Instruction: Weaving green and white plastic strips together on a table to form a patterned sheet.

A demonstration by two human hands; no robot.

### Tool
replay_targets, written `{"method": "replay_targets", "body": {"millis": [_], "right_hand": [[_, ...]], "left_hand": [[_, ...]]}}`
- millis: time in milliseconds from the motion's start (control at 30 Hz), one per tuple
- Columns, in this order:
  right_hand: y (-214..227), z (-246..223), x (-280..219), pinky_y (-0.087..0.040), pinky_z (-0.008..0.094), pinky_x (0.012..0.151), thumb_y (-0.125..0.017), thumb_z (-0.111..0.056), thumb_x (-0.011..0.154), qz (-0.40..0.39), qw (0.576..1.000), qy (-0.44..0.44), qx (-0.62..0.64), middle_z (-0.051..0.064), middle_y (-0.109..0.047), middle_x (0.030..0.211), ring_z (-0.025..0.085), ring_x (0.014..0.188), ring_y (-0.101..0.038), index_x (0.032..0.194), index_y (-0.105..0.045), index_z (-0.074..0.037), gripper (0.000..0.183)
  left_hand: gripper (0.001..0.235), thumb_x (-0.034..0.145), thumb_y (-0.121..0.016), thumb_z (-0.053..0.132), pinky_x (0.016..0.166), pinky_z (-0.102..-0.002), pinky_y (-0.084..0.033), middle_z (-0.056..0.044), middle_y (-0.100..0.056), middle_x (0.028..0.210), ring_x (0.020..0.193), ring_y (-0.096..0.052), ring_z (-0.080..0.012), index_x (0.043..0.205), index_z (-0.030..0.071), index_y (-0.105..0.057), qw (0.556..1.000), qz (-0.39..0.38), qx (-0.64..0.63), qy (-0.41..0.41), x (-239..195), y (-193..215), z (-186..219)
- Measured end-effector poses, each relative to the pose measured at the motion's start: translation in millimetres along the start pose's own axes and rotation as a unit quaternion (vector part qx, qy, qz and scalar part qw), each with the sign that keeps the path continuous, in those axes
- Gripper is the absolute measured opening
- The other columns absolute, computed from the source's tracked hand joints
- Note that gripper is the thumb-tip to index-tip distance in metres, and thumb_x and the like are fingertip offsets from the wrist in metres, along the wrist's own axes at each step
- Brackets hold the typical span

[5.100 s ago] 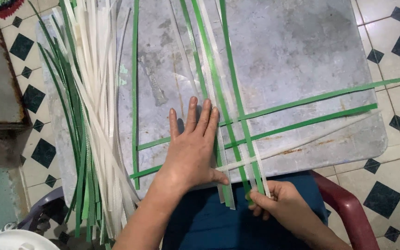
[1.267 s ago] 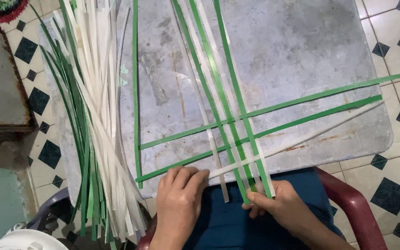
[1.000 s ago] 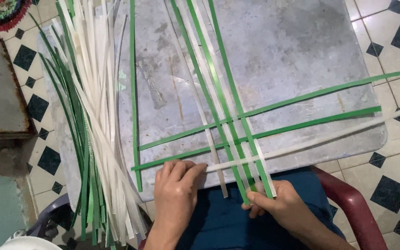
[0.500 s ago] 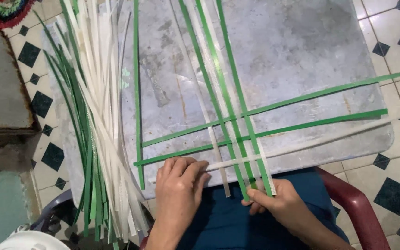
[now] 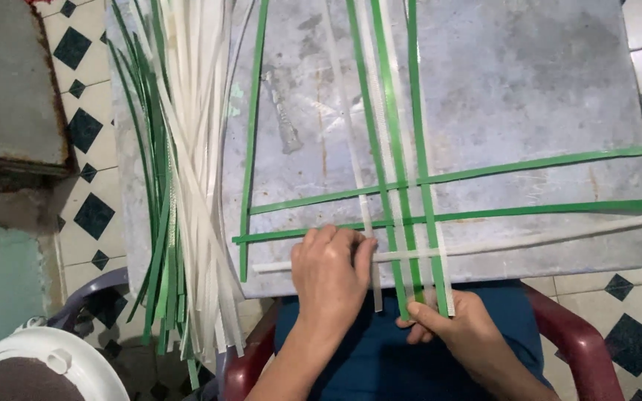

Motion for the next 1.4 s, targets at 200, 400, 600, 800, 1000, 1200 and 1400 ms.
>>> {"method": "replay_targets", "body": {"millis": [200, 400, 600, 800, 1000, 1200, 1400], "right_hand": [[-2.5, 3.6, 5.4, -0.051, 0.035, 0.059, -0.068, -0.006, 0.089, -0.009, 1.000, 0.005, -0.014, 0.028, -0.070, 0.057, 0.036, 0.083, -0.082, 0.064, -0.067, 0.014, 0.032], [2.3, 11.4, 11.4, -0.052, 0.037, 0.064, -0.069, -0.004, 0.087, -0.016, 1.000, 0.026, 0.000, 0.028, -0.070, 0.057, 0.039, 0.080, -0.082, 0.063, -0.066, 0.014, 0.031], [0.7, 6.5, 7.1, -0.051, 0.037, 0.063, -0.069, -0.005, 0.088, -0.009, 1.000, -0.013, 0.022, 0.031, -0.069, 0.060, 0.041, 0.085, -0.080, 0.079, -0.067, 0.016, 0.023], [-0.5, 0.6, 2.2, -0.051, 0.038, 0.061, -0.069, -0.003, 0.087, -0.010, 0.999, -0.011, 0.030, 0.031, -0.067, 0.059, 0.041, 0.082, -0.079, 0.085, -0.069, 0.018, 0.020], [2.2, 8.4, 8.8, -0.054, 0.037, 0.063, -0.068, -0.006, 0.089, -0.037, 0.999, 0.012, 0.016, 0.028, -0.070, 0.060, 0.038, 0.083, -0.080, 0.074, -0.067, 0.014, 0.024], [5.7, 17.0, 13.9, -0.060, 0.042, 0.075, -0.071, -0.008, 0.083, -0.041, 0.997, 0.063, 0.031, 0.027, -0.070, 0.054, 0.040, 0.077, -0.081, 0.063, -0.066, 0.012, 0.029], [2.4, 9.1, 9.9, -0.056, 0.036, 0.066, -0.068, -0.006, 0.088, -0.044, 0.999, 0.023, 0.011, 0.028, -0.072, 0.061, 0.037, 0.079, -0.080, 0.076, -0.068, 0.014, 0.023]], "left_hand": [[0.017, 0.085, -0.071, 0.033, 0.069, -0.043, -0.042, 0.001, -0.066, 0.077, 0.083, -0.060, -0.0248, 0.080, 0.017, -0.074, 0.998, -0.053, -0.019, 0.037, 2.0, 1.5, -2.7], [0.019, 0.087, -0.070, 0.035, 0.069, -0.045, -0.042, -0.002, -0.067, 0.079, 0.084, -0.060, -0.0279, 0.080, 0.017, -0.075, 0.997, -0.066, -0.003, 0.035, 3.9, 1.3, 0.3], [0.012, 0.088, -0.068, 0.028, 0.065, -0.041, -0.040, 0.000, -0.062, 0.081, 0.081, -0.055, -0.0246, 0.084, 0.016, -0.069, 0.999, 0.008, 0.008, -0.034, -8.0, 17.2, 3.7], [0.029, 0.076, -0.080, 0.013, 0.066, -0.043, -0.042, -0.007, -0.053, 0.096, 0.090, -0.047, -0.0295, 0.100, 0.012, -0.066, 0.993, -0.032, -0.001, -0.115, -21.5, 31.9, 3.1], [0.019, 0.083, -0.072, 0.015, 0.072, -0.040, -0.043, -0.009, -0.059, 0.098, 0.095, -0.049, -0.0282, 0.100, 0.008, -0.066, 0.994, 0.033, -0.007, -0.107, -11.9, 38.9, 4.9], [0.009, 0.089, -0.067, 0.016, 0.064, -0.040, -0.045, -0.010, -0.066, 0.083, 0.081, -0.057, -0.0294, 0.090, 0.009, -0.072, 0.995, 0.051, 0.001, -0.087, 55.7, 28.7, -4.8], [0.017, 0.091, -0.066, 0.027, 0.048, -0.045, -0.049, -0.007, -0.072, 0.083, 0.074, -0.067, -0.0291, 0.088, 0.012, -0.073, 0.997, -0.054, 0.021, 0.052, 101.2, 35.2, -1.7]]}}
Point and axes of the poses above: each hand's wrist, its own x-axis towards the middle knuckle, its own y-axis out of the back of the hand, z = x × y, the point moved 2 cm from there along x, towards the middle knuckle
